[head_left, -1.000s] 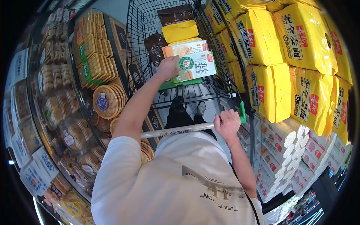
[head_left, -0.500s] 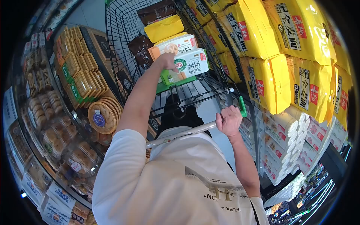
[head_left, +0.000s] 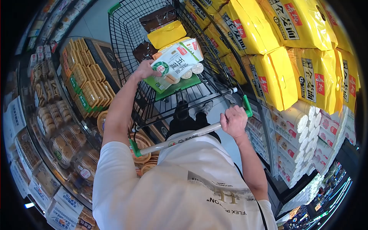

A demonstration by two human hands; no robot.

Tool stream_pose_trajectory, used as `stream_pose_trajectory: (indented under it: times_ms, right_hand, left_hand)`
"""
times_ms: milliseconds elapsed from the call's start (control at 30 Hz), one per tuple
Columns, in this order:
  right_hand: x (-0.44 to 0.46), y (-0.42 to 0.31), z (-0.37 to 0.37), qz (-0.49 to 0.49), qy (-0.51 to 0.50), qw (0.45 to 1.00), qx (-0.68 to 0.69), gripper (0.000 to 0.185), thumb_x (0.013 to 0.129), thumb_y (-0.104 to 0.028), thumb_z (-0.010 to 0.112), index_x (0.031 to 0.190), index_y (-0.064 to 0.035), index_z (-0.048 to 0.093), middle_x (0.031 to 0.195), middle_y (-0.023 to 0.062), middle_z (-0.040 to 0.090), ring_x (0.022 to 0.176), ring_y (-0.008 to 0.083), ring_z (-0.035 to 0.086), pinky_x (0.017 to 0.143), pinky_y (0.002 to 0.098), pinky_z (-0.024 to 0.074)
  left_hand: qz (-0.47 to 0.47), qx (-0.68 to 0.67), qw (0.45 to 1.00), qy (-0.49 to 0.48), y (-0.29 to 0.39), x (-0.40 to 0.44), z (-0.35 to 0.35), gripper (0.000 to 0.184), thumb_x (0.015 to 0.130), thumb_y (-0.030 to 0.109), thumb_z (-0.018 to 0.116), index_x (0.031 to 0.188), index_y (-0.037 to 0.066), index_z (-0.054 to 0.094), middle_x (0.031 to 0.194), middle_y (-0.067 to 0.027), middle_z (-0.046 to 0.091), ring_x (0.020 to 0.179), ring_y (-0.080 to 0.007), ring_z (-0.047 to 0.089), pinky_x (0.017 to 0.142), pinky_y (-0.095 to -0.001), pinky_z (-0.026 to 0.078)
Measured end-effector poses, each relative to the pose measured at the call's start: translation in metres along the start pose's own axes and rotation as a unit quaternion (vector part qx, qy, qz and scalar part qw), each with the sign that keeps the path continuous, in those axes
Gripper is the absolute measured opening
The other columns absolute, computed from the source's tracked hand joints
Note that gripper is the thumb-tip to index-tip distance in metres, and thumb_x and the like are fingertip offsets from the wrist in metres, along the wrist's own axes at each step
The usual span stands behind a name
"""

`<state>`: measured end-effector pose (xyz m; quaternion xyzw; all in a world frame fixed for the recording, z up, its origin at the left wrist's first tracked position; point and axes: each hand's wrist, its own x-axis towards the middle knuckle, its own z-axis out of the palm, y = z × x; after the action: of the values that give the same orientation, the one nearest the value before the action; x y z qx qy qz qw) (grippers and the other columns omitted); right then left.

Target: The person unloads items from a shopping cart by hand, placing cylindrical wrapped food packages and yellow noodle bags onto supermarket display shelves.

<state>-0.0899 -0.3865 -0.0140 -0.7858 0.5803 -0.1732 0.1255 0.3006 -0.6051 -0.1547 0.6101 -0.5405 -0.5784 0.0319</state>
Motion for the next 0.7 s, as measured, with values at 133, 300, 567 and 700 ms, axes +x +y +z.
stream_pose_trajectory:
  times_ms: [133, 300, 567, 700]
  right_hand:
    - [-0.001, -0.002, 0.000, 0.012, -0.003, 1.000, 0.003, 0.026, 0.073, -0.019, 0.071, 0.061, -0.0114, 0.050, 0.063, 0.0048, 0.049, 0.065, 0.0258, 0.051, 0.059, 0.0384, 0.0399]
    - [0.000, -0.005, 0.001, 0.021, -0.015, 1.000, -0.006, 0.025, 0.071, -0.018, 0.071, 0.061, -0.0114, 0.049, 0.062, 0.0045, 0.048, 0.064, 0.0258, 0.050, 0.058, 0.0383, 0.0385]
    - [0.001, -0.009, 0.005, 0.040, -0.025, 0.999, -0.010, 0.027, 0.070, -0.020, 0.070, 0.059, -0.0123, 0.047, 0.061, 0.0040, 0.046, 0.061, 0.0250, 0.049, 0.056, 0.0373, 0.0367]
    - [0.001, -0.010, 0.005, 0.048, -0.033, 0.998, -0.011, 0.026, 0.069, -0.021, 0.070, 0.059, -0.0128, 0.047, 0.061, 0.0036, 0.046, 0.061, 0.0243, 0.049, 0.056, 0.0367, 0.0365]
  left_hand:
    - [0.026, -0.012, 0.999, 0.040, 0.023, 0.018, -0.048, 0.048, 0.067, 0.004, 0.089, 0.110, 0.004, 0.069, 0.100, -0.0026, 0.072, 0.090, -0.0128, 0.065, 0.085, -0.0299, 0.051]
    - [0.050, 0.070, 0.994, 0.071, 0.051, 0.098, -0.095, 0.056, 0.063, 0.012, 0.092, 0.114, 0.003, 0.071, 0.105, -0.0085, 0.075, 0.094, -0.0191, 0.069, 0.088, -0.0319, 0.052]
    - [0.064, 0.265, 0.961, 0.056, 0.075, 0.176, -0.100, 0.064, 0.062, 0.021, 0.093, 0.120, 0.006, 0.071, 0.113, -0.0151, 0.074, 0.107, -0.0296, 0.069, 0.094, -0.0376, 0.052]
    - [0.043, 0.277, 0.958, 0.056, 0.052, 0.196, -0.084, 0.065, 0.064, 0.024, 0.092, 0.123, 0.007, 0.069, 0.116, -0.0164, 0.072, 0.112, -0.0310, 0.068, 0.096, -0.0385, 0.052]
